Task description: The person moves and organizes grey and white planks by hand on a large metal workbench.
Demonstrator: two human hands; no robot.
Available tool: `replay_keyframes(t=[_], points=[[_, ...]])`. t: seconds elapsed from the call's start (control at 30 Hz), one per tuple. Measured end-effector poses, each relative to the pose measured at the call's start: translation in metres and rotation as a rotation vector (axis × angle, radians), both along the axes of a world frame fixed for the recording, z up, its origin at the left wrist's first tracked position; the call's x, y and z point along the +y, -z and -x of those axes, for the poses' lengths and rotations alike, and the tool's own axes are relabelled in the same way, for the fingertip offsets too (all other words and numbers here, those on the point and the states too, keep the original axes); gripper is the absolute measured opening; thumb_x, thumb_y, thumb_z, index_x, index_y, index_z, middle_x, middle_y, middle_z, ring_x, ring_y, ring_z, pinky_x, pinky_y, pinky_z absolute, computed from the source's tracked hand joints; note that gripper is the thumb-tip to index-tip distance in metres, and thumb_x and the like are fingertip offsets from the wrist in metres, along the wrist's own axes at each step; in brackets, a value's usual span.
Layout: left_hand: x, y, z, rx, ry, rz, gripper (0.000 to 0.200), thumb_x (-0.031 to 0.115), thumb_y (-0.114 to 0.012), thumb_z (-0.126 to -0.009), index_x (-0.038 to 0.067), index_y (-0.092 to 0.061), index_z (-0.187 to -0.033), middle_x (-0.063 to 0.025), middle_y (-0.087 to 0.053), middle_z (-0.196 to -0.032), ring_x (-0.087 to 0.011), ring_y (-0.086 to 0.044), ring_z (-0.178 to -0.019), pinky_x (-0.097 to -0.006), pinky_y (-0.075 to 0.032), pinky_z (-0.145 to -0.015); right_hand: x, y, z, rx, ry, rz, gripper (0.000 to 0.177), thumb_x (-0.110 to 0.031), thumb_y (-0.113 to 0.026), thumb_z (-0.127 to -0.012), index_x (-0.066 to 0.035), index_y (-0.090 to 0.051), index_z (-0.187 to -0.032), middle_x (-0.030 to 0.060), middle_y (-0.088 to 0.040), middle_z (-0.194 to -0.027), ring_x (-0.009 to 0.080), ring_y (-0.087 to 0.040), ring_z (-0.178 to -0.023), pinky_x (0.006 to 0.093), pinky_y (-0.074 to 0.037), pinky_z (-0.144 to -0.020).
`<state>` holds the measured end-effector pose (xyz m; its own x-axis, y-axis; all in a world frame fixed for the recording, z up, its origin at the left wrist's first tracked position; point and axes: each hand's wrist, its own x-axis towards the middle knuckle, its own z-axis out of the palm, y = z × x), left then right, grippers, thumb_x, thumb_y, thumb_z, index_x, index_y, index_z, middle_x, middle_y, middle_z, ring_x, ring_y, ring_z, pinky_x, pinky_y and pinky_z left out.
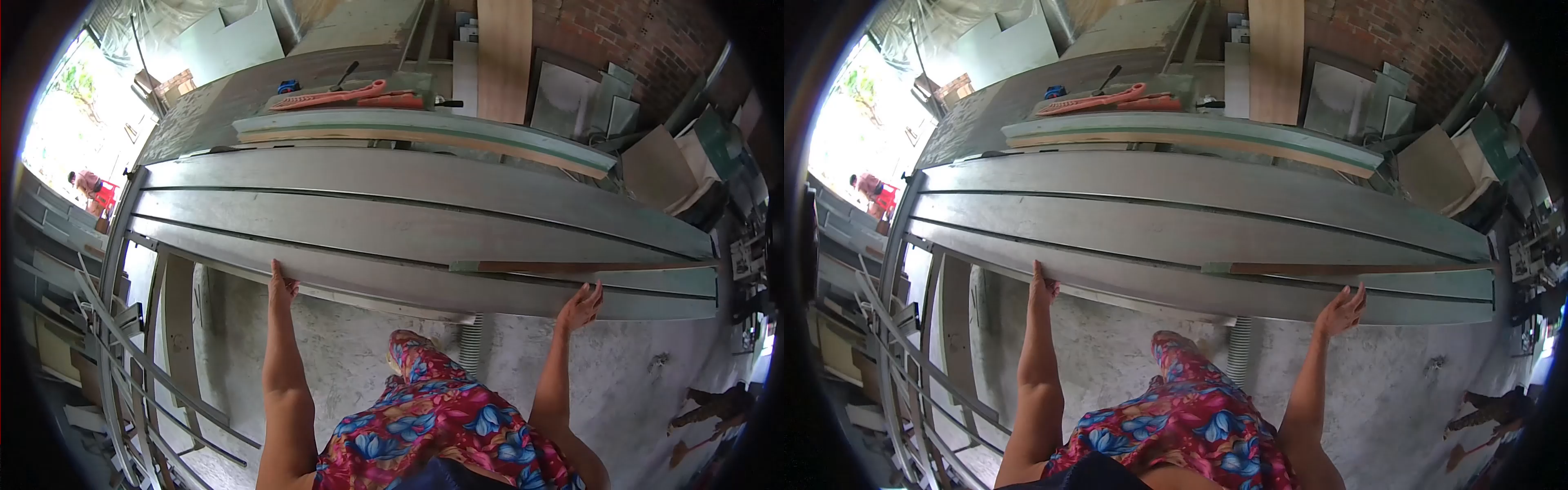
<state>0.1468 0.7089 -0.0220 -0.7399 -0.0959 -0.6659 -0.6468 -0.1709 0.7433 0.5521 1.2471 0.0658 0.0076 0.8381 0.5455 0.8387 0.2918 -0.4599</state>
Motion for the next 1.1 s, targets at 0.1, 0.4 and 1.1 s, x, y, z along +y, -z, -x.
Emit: replay_keyframes(t=[0.1,0.4,1.1], points=[[0.008,0.0,-0.012,0.042,0.023,-0.02,0.068,0.075,-0.052,-0.07,0.011,-0.056,-0.09,-0.0032,-0.054,-0.067,-0.0163,-0.055,-0.057,-0.0299,-0.04,-0.054,0.009,-0.001,-0.005,-0.005,0.006,0.016,0.048,-0.05,-0.034,-0.094,-0.019,-0.047,-0.127,0.0064,-0.047,-0.128,0.0264,-0.046,-0.117,0.0467,-0.035,-0.093],[0.049,-0.016,-0.037,0.023,0.02,0.031,0.067,0.075,-0.052,-0.07,0.01,-0.056,-0.087,-0.0016,-0.053,-0.063,-0.0146,-0.054,-0.053,-0.0298,-0.04,-0.053,0.044,-0.005,-0.028,-0.056,0.019,0.017,0.046,-0.049,-0.036,-0.093,-0.02,-0.045,-0.128,0.0046,-0.047,-0.128,0.0254,-0.045,-0.118,0.0457,-0.034,-0.094],[0.129,-0.004,-0.066,-0.079,-0.203,0.234,0.063,0.08,-0.054,-0.062,0.019,-0.054,-0.077,0.0026,-0.046,-0.059,-0.0145,-0.046,-0.053,-0.0325,-0.036,-0.05,0.212,-0.095,-0.09,-0.554,-0.932,0.149,0.048,-0.014,-0.072,-0.067,-0.012,-0.058,-0.113,0.0065,-0.051,-0.118,0.0265,-0.043,-0.114,0.0446,-0.03,-0.1]])
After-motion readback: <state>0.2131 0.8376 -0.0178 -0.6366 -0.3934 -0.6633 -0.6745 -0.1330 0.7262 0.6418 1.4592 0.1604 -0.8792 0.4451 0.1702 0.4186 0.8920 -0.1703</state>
